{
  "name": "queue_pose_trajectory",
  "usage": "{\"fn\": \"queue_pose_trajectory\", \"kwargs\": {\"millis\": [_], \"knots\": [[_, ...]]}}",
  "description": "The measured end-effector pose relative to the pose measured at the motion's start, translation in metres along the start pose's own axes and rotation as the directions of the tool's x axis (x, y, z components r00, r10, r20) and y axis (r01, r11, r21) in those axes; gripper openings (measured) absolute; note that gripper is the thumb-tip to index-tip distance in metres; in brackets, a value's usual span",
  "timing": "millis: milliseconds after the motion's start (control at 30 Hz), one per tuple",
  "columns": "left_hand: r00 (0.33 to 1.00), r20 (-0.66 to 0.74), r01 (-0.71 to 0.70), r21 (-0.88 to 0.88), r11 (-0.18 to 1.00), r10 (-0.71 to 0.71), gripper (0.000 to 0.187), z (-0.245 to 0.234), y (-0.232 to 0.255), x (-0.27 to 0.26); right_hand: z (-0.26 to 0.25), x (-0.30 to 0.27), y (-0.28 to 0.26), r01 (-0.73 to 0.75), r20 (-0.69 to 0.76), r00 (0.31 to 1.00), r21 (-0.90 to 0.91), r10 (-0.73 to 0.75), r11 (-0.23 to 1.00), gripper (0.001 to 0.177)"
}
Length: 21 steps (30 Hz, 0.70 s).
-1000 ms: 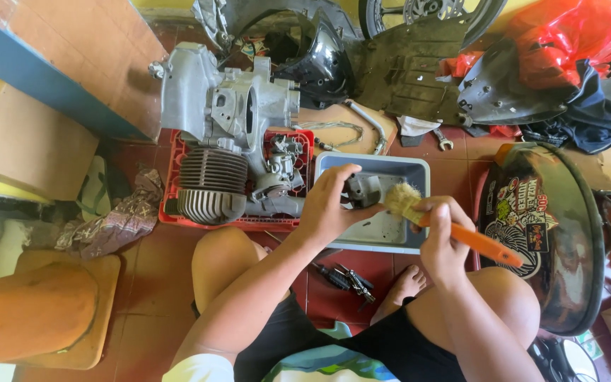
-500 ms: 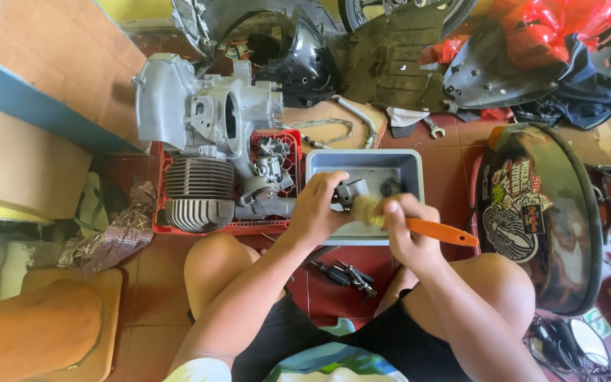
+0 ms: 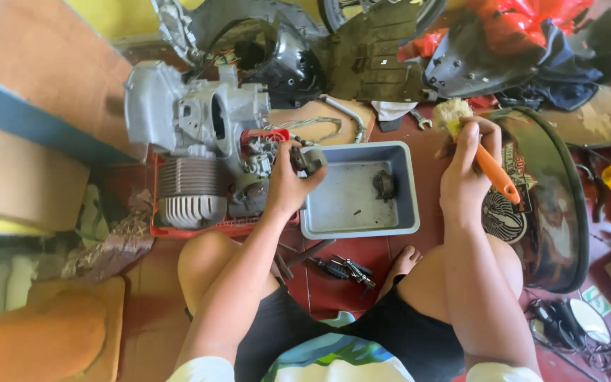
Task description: The person scrubs a small metal engine part with a brush, then uses a hammer to tap it. The person continues to scrub the part and other small components with the brush over a tray.
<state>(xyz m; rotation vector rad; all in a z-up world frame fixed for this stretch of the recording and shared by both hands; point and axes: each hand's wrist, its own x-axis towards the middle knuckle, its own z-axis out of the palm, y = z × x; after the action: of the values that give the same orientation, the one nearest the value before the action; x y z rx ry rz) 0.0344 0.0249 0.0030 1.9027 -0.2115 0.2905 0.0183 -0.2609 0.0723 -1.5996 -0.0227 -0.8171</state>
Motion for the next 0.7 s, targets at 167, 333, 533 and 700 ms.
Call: {"fn": "queue_pose_trajectory", "kwargs": {"millis": [167,333,533,700], "knots": [[0.985,-0.094,0.163,0.212,0.963,-0.146,0.068,-0.007,-0.001,-0.001,-0.006,-0.008,-0.012,0.07,0.14,0.988,-0.01,-0.068,0.998,0.026],[0.957,-0.237,0.247,0.368,0.896,-0.166,0.068,-0.018,-0.027,-0.012,-0.013,-0.005,-0.017,0.043,0.226,0.973,0.014,-0.045,0.999,0.026],[0.942,-0.321,0.252,0.498,0.83,-0.093,0.062,-0.062,-0.033,0.002,-0.002,-0.003,-0.029,0.047,0.254,0.965,0.084,-0.067,0.995,0.029],[0.966,-0.242,0.223,0.612,0.759,-0.089,0.055,-0.082,-0.048,0.022,0.013,-0.002,-0.043,0.039,0.268,0.961,0.122,-0.07,0.992,0.024]]}}
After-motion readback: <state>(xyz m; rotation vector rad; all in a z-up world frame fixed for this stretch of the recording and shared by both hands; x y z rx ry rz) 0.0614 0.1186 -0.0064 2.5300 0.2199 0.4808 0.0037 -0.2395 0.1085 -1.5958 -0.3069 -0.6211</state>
